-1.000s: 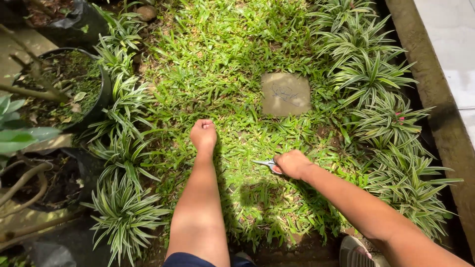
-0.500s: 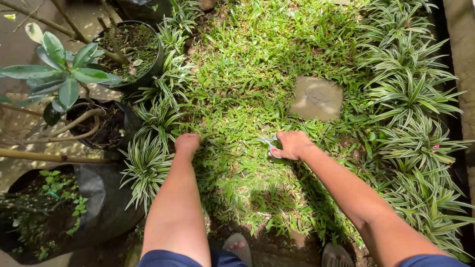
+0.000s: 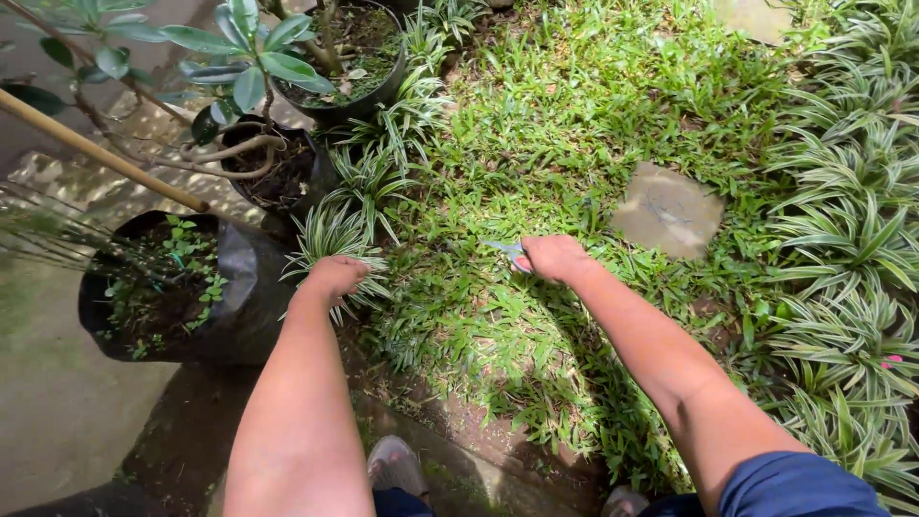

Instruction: Trimming grass and removing weeds from a garden patch using small scissors and hands.

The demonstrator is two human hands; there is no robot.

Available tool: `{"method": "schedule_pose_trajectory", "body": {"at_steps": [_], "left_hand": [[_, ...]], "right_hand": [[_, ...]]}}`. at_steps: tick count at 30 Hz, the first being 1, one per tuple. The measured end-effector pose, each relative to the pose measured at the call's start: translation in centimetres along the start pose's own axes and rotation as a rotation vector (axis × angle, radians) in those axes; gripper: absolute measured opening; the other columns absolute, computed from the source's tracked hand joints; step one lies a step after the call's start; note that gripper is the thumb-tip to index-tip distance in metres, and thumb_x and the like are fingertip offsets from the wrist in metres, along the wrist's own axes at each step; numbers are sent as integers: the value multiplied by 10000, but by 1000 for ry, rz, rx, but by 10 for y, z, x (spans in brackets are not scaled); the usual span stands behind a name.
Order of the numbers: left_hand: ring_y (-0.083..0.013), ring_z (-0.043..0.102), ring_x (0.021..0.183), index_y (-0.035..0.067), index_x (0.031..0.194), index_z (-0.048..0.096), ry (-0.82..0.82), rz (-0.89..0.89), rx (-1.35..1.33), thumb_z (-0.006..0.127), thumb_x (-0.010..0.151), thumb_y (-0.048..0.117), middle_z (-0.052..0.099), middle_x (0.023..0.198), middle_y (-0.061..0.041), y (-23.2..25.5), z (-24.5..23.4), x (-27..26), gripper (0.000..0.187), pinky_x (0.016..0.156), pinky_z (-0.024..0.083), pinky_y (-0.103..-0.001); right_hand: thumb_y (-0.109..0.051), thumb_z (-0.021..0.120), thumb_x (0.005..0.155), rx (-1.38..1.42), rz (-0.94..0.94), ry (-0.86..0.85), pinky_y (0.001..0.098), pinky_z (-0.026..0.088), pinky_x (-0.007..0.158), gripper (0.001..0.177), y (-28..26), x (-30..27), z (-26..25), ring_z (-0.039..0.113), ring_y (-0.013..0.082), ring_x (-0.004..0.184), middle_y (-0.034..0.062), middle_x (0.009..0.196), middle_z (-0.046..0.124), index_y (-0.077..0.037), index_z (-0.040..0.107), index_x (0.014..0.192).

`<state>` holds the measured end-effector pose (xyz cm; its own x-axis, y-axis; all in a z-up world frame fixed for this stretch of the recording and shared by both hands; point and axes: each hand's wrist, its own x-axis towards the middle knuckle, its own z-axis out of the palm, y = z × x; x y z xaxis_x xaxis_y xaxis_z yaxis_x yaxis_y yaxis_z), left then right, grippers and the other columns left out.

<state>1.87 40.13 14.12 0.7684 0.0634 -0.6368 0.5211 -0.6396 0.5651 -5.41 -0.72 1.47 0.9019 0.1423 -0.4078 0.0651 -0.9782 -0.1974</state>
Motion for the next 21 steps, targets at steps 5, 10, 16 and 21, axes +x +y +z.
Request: {"method": "schedule_pose_trajectory", "body": {"at_steps": [5,10,16,21], "left_hand": [[-321,703,1147,120,1319,682,-37,-19,60,627,951,271,737,1203,-131,2,6,46,402,1060,451,-613],[-279,696,1176,188,1254,717,-63,37,-10,686,937,309,737,1246,-84,32,38,60,340,1018,510,-538],[-267,705,1144,196,1285,699,-169,62,88,683,930,364,732,1250,-84,49,53,51,392,914,536,-471],[-227,750,951,212,1138,774,-85,166,182,742,874,363,776,1067,-58,22,27,76,306,786,580,-408]], "right_hand": [[-538,516,1006,-62,18,-147,425,614,822,474,-71,-68,-91,714,244,881,109,943,675,-97,590,1164],[-598,492,997,-175,-39,-259,413,625,859,547,-68,-73,-71,709,230,927,99,957,664,-93,587,1187],[-477,447,1041,-140,-66,-235,446,593,897,421,-36,-58,-14,729,274,977,91,938,714,-103,620,1127],[-425,477,1020,4,-1,-131,465,573,897,368,-38,-42,3,738,336,980,157,921,747,-102,649,1064]]}}
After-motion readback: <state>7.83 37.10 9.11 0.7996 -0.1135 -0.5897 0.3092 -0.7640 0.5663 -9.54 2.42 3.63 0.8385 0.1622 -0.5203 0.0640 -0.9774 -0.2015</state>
